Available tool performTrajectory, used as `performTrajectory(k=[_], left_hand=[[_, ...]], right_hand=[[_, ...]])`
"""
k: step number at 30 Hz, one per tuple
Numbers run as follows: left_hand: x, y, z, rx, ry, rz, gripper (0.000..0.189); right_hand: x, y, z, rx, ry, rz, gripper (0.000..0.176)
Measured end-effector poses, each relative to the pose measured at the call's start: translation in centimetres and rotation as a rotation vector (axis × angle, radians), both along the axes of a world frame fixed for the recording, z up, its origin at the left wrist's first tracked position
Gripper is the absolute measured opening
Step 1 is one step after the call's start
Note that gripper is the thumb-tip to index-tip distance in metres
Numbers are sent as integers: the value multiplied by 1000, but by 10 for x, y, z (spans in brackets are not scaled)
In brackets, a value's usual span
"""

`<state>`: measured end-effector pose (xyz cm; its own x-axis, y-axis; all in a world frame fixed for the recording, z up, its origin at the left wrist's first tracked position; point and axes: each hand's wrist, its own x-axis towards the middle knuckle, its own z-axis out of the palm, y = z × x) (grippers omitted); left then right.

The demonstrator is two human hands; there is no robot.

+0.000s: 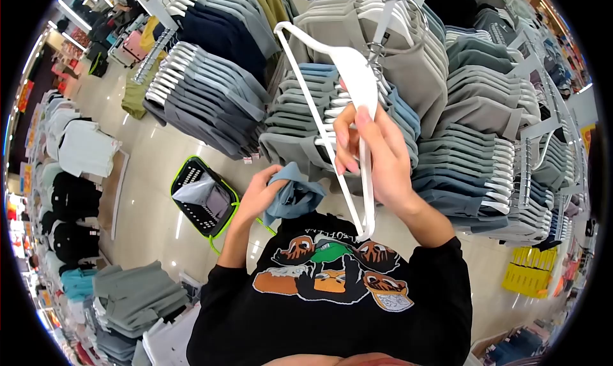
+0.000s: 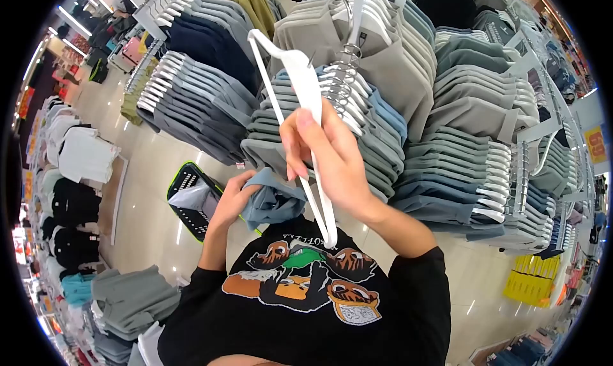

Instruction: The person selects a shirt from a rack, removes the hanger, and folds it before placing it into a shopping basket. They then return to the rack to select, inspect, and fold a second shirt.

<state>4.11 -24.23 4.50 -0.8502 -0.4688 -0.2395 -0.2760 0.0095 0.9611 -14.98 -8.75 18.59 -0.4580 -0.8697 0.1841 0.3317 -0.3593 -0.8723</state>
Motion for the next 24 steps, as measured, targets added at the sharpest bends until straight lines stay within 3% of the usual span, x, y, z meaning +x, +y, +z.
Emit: performTrajectory(k=[3,4,12,17,21,24], left_hand=[[-16,-27,-6,-49,-71,-145,17],[-19,-34,-14,-43,5,-170,17],[-18,-89,-50,4,27,-251,19],[-9,-109,-66,-43,21,-252,22],[7,-120,-62,-86,14,-233,18],[23,-123,-55,-88,3,-190,18]], right_hand=[[-5,-40,9,131,-6,-61,47],[-9,-53,7,113,-31,-53,27],[-33,-167,-3,430,-17,-61,33],[-73,-251,-65,735,202,-63,45],[-112,-327,-146,868,121,-118,34],[-124,-377,-201,918,-95,-204,31]])
